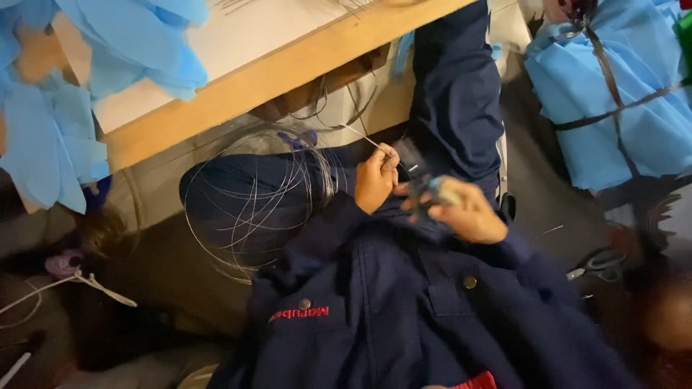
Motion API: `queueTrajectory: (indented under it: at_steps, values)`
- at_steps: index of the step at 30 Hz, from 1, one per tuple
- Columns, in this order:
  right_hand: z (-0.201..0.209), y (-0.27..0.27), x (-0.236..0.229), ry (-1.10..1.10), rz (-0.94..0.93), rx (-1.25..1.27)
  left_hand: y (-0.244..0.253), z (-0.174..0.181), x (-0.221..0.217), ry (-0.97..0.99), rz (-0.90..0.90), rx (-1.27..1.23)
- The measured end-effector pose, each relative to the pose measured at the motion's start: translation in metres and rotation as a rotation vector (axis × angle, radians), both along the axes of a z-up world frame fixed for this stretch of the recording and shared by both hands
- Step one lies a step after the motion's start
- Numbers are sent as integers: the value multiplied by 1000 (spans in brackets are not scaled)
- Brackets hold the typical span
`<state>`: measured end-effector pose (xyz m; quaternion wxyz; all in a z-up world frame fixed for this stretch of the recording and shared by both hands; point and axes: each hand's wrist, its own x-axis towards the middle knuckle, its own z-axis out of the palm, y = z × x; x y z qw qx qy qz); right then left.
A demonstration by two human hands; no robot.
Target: Cutting and shaping wire segments from a coil to prepare them for a frame.
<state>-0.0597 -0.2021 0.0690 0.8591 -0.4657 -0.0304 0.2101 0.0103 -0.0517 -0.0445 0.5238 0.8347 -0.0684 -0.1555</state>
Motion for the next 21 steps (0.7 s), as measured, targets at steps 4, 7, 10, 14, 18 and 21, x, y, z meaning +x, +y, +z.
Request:
queueTrajectory:
  at_steps: [4,7,10,14,18,21]
  values:
    - [-33,-33,14,-347,-528,-1032,6,1,3,67,-126,-307]
    - [-78,-43,27,-604,-703,-1668,6,-1,1,58,-180,-380]
    - [-95,-37,25,-658,-695,-1923,8,-8,-2,60,-222,-421]
    - [-63,-33,19,-653,-667,-2054,9,6,-2,55,-258,-467]
    - [-22,-14,35,-580,-529,-1407,11,8,-4,-106,-342,-293]
    - [-34,-4,48,-378,-260,-807,13,27,-7,-87,-368,-320]
